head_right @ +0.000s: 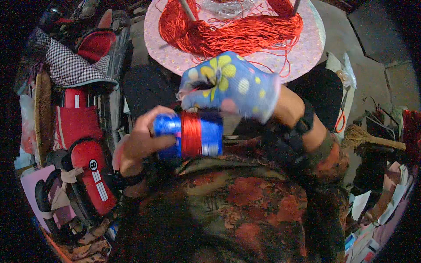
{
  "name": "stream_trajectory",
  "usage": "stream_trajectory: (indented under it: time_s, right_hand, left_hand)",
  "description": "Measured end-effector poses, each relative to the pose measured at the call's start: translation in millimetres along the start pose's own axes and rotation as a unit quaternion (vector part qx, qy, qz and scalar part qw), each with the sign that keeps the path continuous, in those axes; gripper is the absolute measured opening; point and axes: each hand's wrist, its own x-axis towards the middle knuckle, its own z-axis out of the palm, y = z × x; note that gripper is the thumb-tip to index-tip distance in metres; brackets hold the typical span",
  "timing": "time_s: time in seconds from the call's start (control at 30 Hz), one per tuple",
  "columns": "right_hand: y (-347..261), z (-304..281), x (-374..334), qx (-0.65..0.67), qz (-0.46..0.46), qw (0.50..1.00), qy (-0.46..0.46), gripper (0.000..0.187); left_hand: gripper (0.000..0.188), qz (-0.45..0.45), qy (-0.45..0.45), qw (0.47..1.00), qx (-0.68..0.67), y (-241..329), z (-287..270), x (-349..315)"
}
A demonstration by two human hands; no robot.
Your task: The recorder is winding red silk thread from a circular frame onto a blue spooling device.
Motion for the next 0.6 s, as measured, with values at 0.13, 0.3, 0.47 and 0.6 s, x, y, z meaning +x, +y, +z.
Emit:
stream_trajectory:
  time_s: [0.13,0.3,0.47,0.6]
  right_hand:
    - [32.5,11.5,-22.7,0.110,0.221,0.967,-0.061,0.017]
    - [33.1,35.3,-69.4,0.144,0.235,0.957,-0.092,0.017]
    - [-5.0,-1.0,-51.1,-0.107,0.073,0.979,-0.156,0.017]
    - [6.6,-3.1,-43.1,-0.008,0.094,0.976,-0.197,0.013]
  left_hand:
    - [0.054,0.110,-0.091,0.988,-0.060,-15.6,-7.7,2.4]
    - [0.056,0.096,0.140,0.861,-0.479,-8.9,23.5,13.7]
    - [0.039,0.024,0.124,0.992,0.021,-4.8,31.3,26.9]
    - [0.040,-0.035,-0.027,0.999,-0.002,3.3,27.0,50.5]
